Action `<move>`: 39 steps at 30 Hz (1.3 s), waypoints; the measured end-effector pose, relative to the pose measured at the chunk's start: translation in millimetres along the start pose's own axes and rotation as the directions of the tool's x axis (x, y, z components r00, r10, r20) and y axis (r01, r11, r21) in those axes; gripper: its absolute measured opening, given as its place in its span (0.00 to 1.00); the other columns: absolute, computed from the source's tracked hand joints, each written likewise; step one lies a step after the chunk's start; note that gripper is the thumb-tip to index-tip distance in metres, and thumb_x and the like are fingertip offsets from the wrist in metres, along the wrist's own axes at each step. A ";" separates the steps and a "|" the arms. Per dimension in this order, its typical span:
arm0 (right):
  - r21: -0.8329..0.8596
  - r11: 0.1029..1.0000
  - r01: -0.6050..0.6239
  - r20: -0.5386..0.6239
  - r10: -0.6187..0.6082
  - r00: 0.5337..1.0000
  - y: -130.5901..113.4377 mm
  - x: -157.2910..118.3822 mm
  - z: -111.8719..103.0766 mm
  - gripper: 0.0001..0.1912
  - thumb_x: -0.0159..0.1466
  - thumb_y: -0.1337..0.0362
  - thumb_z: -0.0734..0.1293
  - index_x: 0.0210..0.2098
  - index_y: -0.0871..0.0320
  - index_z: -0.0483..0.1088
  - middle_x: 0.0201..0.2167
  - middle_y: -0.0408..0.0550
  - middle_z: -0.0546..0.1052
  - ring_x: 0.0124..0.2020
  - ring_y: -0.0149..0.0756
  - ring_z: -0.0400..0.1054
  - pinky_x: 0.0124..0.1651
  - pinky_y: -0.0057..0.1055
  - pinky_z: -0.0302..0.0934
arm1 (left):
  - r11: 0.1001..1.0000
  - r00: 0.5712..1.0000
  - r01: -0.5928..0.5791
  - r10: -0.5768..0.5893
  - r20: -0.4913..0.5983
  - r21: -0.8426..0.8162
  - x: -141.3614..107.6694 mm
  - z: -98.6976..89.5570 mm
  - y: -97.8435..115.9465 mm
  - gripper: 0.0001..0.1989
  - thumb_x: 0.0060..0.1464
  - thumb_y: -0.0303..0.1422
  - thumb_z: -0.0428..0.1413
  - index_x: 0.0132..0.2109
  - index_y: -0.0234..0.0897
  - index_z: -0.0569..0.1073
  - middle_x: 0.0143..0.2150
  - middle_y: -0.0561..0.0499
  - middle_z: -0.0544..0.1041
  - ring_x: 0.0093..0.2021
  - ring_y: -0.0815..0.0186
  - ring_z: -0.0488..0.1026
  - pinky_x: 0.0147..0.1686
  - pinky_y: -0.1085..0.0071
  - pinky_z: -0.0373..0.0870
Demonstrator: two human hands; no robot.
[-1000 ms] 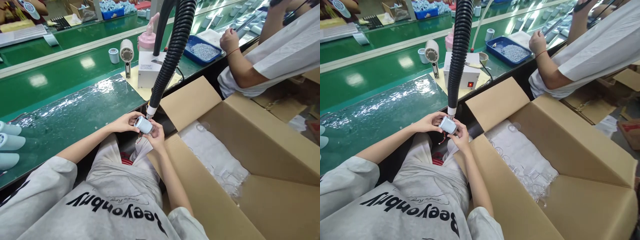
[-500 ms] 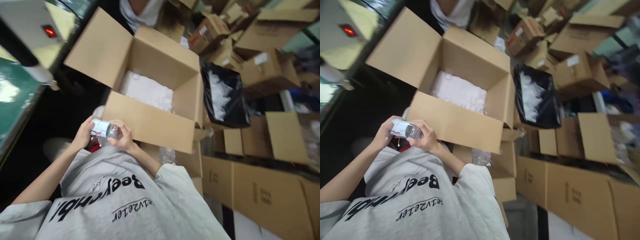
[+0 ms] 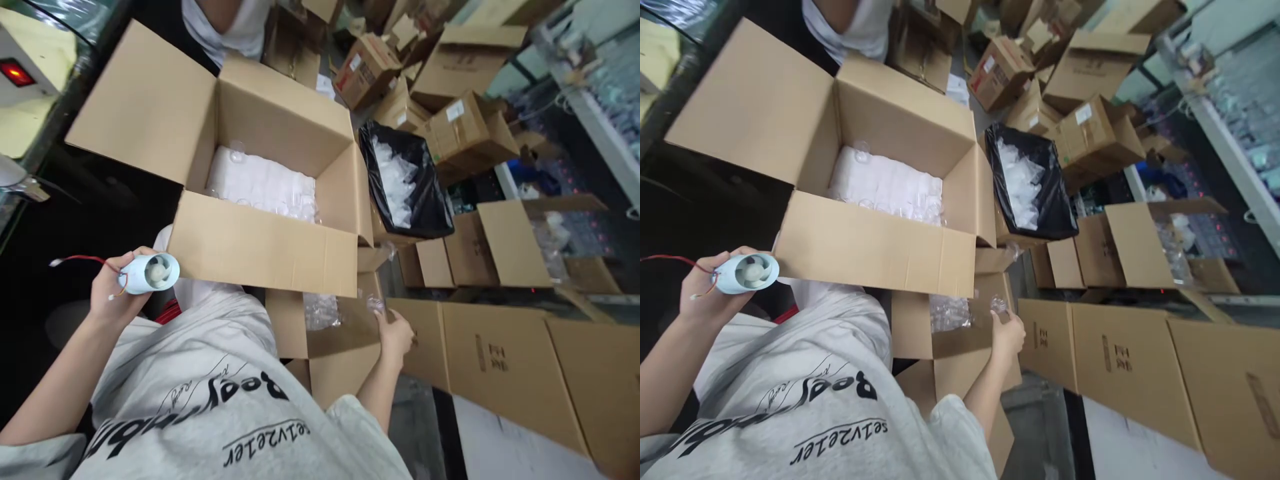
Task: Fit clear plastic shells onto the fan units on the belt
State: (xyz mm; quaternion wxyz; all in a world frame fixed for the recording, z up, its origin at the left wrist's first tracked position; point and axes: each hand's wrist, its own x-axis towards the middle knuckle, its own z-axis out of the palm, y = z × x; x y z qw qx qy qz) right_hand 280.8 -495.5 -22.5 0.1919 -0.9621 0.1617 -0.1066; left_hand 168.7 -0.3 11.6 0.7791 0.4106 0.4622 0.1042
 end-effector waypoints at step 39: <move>0.553 -0.381 0.741 -0.025 -0.896 -0.442 -354.5 -149.0 109.4 0.23 0.64 0.73 0.68 0.57 0.49 0.75 0.58 0.58 0.71 0.52 0.54 0.69 0.46 0.47 0.74 | 0.768 0.922 -0.385 0.296 0.250 0.512 -47.1 -76.5 1.2 0.10 0.57 0.37 0.57 0.38 0.35 0.79 0.34 0.50 0.76 0.33 0.67 0.73 0.33 0.73 0.69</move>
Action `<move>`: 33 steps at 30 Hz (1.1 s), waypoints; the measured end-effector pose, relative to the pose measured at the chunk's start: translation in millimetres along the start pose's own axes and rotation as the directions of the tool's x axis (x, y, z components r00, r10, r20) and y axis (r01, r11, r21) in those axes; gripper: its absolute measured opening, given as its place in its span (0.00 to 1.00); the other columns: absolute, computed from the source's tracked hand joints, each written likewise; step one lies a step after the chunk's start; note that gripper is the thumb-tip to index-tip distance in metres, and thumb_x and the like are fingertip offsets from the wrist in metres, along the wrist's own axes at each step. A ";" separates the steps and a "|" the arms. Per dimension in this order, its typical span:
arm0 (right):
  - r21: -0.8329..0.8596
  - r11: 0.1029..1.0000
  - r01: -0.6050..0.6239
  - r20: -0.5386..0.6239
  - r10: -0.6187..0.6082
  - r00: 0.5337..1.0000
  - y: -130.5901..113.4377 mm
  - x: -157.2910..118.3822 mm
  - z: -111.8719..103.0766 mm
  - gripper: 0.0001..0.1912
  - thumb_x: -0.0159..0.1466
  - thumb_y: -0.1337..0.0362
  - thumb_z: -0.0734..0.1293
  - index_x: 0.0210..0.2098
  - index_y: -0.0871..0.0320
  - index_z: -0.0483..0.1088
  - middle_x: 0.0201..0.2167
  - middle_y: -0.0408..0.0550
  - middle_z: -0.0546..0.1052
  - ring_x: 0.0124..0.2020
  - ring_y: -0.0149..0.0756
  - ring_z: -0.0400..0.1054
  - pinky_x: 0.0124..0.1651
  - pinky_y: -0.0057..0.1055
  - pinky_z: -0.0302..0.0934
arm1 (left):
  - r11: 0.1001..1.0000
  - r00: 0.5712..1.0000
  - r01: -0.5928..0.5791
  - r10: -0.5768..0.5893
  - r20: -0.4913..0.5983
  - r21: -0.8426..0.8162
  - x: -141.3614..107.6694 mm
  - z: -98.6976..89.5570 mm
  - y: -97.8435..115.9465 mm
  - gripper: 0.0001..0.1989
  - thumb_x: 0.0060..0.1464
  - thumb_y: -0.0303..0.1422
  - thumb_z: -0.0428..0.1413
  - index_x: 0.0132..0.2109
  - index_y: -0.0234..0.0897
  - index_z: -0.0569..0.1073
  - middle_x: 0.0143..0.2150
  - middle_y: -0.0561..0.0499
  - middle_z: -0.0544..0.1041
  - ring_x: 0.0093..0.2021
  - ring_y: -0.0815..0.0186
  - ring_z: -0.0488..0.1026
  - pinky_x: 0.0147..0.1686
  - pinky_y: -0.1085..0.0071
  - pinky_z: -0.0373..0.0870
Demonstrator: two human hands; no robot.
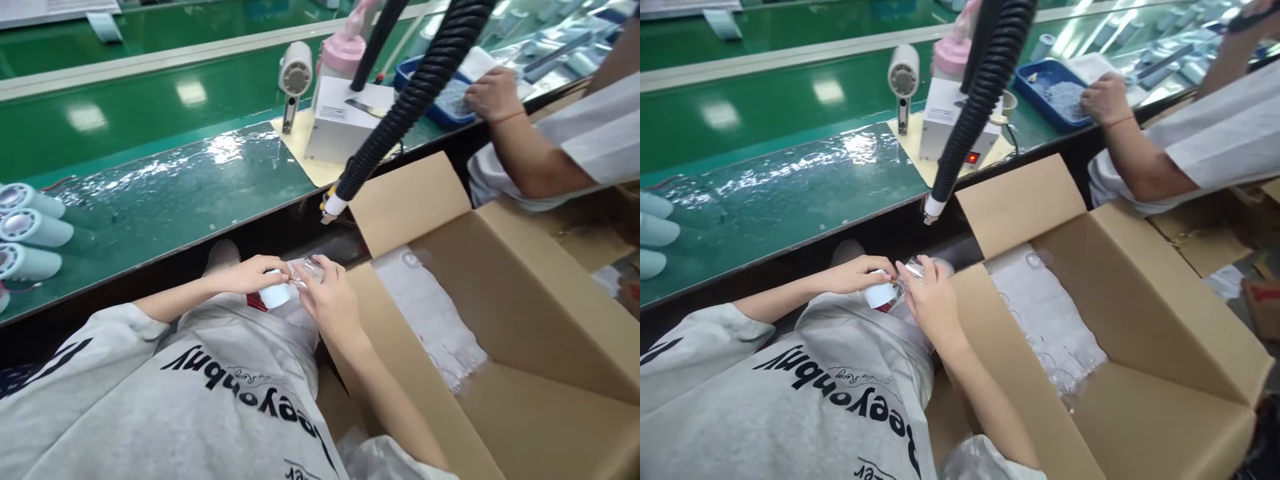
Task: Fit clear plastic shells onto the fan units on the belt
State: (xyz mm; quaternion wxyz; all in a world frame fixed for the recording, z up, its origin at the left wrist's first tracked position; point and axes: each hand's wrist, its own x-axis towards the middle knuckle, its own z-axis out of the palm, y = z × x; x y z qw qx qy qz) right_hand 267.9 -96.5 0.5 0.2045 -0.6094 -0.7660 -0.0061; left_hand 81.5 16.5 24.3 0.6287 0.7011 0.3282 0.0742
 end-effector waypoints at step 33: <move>0.771 0.629 -0.099 0.098 0.037 0.995 0.8 10.6 -6.9 0.17 0.64 0.57 0.75 0.51 0.51 0.73 0.60 0.54 0.77 0.59 0.52 0.74 0.59 0.52 0.72 | 0.934 0.955 -0.297 0.294 -0.042 -0.200 -31.1 -18.0 -28.9 0.37 0.45 0.37 0.72 0.63 0.41 0.74 0.64 0.40 0.75 0.60 0.53 0.75 0.51 0.66 0.75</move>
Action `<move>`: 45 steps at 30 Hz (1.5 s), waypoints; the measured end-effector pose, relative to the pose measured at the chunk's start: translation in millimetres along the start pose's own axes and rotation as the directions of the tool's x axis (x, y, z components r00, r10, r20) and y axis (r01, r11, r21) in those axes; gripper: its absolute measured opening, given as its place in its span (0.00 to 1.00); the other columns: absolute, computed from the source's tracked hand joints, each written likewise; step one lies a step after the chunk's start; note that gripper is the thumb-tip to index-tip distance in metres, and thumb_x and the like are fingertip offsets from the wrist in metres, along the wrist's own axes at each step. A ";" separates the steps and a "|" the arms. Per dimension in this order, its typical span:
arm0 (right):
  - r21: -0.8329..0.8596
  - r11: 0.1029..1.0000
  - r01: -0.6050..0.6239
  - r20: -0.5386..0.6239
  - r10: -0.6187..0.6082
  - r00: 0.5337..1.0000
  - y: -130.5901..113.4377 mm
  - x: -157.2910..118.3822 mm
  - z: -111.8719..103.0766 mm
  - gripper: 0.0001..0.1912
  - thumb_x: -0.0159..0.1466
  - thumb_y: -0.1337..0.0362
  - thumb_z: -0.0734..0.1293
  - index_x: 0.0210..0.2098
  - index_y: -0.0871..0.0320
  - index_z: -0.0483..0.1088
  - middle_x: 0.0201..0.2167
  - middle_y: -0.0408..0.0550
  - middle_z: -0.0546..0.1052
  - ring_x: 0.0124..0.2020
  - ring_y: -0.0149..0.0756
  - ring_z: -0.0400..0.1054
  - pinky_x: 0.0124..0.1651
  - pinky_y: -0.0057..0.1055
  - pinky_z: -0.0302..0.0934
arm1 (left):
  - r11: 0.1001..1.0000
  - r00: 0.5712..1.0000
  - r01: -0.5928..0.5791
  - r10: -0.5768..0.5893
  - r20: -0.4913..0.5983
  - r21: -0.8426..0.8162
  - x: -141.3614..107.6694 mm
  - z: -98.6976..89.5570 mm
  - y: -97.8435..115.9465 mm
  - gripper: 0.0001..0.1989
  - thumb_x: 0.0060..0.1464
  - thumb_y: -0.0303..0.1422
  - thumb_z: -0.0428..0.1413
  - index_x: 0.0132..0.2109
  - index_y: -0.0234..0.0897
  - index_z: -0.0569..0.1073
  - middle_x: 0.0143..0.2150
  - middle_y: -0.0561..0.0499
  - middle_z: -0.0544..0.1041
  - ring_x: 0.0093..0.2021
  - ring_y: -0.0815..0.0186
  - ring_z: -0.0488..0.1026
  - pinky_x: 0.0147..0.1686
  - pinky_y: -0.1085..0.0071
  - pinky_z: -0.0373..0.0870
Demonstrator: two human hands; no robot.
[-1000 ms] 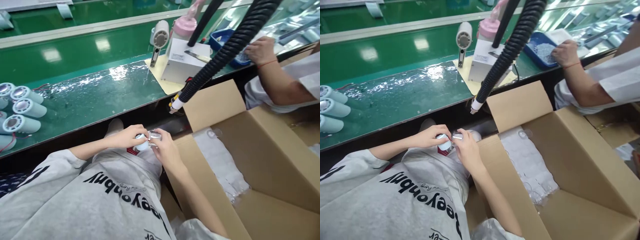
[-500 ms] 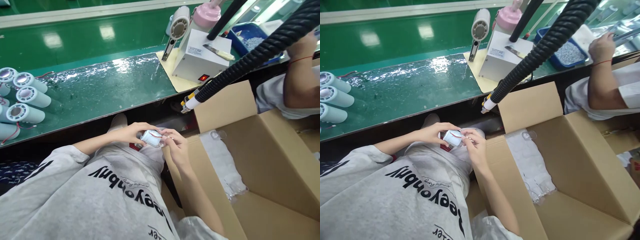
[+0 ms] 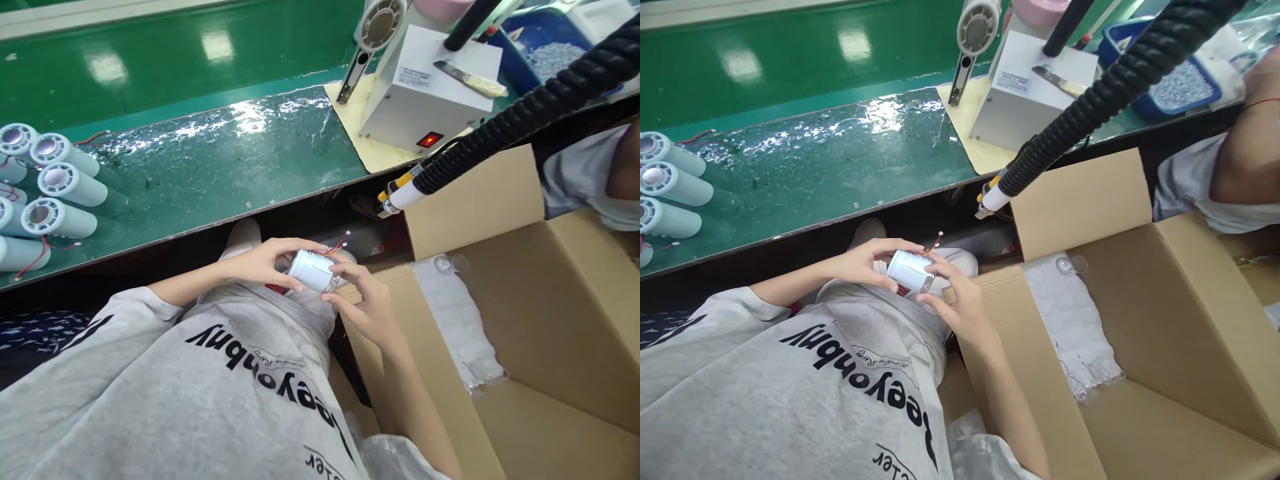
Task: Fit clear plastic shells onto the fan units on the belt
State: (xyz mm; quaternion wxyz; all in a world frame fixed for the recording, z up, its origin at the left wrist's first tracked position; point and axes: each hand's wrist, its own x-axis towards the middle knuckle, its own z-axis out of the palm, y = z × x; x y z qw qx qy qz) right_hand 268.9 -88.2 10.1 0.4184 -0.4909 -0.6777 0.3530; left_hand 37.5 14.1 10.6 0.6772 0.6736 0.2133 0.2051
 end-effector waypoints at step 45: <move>0.616 0.344 -0.709 0.463 0.570 0.679 -8.1 6.8 19.2 0.37 0.52 0.27 0.71 0.35 0.57 0.74 0.20 0.47 0.78 0.15 0.32 0.70 0.14 0.22 0.64 | 0.961 0.972 -0.222 0.204 0.120 0.165 -10.6 1.0 1.1 0.35 0.51 0.34 0.70 0.65 0.48 0.72 0.67 0.42 0.73 0.67 0.51 0.69 0.65 0.56 0.67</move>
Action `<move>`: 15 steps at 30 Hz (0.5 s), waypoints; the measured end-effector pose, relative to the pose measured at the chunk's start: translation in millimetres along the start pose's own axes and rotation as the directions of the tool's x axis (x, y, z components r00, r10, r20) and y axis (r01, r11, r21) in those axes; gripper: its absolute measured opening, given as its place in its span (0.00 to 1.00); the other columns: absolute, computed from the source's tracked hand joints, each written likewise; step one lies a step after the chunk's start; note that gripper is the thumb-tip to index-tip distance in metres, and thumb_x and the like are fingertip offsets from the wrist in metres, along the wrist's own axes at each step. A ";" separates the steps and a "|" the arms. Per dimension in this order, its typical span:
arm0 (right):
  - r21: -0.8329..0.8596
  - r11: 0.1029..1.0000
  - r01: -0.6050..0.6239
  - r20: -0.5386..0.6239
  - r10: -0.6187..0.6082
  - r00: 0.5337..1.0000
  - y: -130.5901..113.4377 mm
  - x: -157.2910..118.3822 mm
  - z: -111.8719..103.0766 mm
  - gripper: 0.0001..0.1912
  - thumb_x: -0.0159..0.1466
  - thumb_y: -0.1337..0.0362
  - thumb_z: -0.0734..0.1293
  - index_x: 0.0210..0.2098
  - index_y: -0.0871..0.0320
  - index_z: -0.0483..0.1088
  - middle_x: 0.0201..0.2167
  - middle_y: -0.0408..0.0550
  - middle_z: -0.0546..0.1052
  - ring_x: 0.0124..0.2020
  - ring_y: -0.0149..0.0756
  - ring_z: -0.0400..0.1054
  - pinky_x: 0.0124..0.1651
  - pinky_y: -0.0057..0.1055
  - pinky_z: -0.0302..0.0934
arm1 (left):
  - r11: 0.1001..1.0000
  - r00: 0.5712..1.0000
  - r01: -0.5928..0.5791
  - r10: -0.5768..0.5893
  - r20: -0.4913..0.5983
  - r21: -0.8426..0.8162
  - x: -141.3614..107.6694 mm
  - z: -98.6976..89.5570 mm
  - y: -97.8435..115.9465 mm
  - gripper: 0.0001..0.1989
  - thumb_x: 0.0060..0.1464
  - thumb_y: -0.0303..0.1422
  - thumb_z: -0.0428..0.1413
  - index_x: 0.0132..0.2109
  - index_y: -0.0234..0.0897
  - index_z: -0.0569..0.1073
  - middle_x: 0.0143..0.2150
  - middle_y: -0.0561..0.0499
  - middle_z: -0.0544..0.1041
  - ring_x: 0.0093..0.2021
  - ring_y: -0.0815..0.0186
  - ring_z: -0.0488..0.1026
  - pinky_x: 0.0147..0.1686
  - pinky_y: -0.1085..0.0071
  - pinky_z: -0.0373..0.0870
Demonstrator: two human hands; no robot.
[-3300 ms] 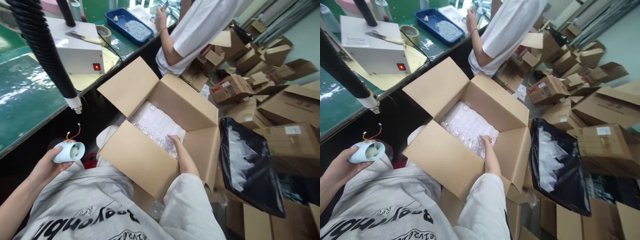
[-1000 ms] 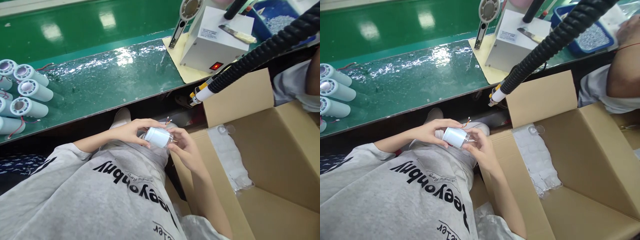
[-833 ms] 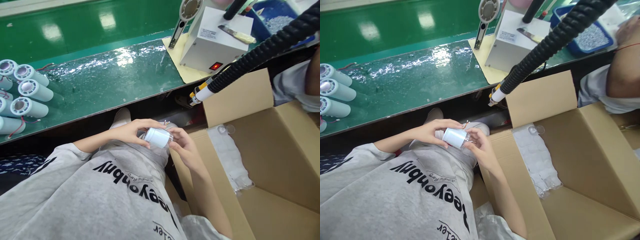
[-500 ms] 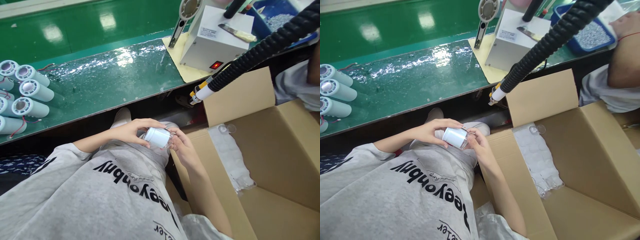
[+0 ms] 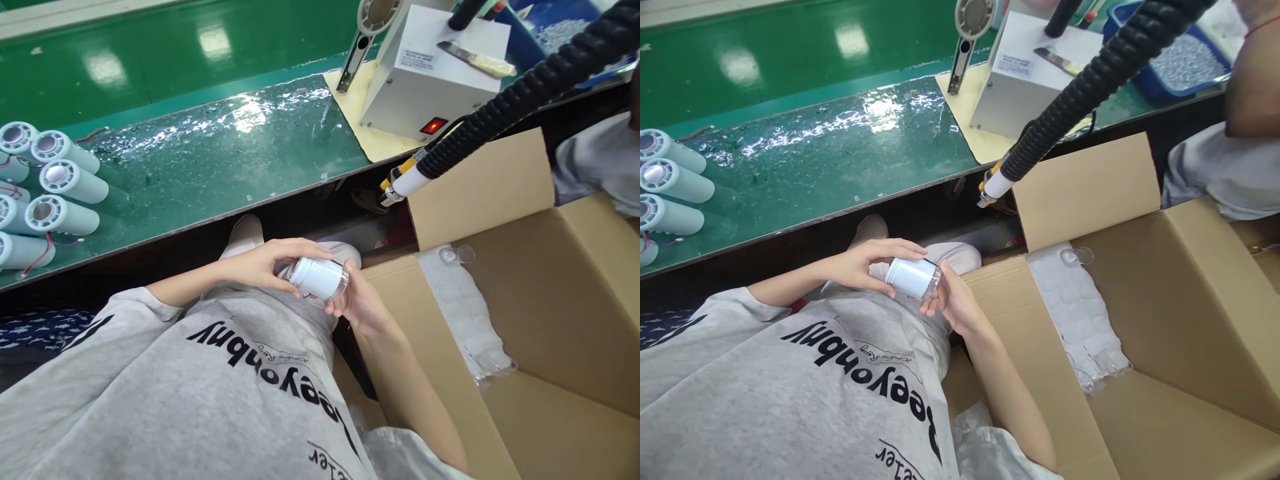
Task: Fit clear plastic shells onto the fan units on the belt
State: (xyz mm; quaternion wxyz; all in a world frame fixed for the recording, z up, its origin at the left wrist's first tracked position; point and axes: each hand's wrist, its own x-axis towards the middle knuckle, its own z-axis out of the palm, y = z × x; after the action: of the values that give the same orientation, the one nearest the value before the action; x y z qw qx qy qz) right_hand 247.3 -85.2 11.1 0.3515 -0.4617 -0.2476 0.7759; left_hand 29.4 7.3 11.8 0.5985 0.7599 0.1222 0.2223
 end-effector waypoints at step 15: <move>-0.677 0.297 0.673 0.210 -0.798 0.564 23.0 -9.0 -13.9 0.38 0.65 0.43 0.71 0.69 0.44 0.58 0.70 0.55 0.63 0.62 0.52 0.70 0.57 0.50 0.74 | 0.943 0.960 0.256 -0.274 -0.060 -0.214 -5.0 13.3 16.0 0.34 0.53 0.36 0.67 0.66 0.44 0.69 0.58 0.43 0.76 0.44 0.64 0.78 0.41 0.70 0.78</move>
State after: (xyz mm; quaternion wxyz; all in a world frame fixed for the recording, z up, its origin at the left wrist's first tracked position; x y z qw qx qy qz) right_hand 255.3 -105.8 -6.6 0.4855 -0.4527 -0.6718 0.3287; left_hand 30.1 -10.4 23.8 0.6917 0.6604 0.2264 0.1847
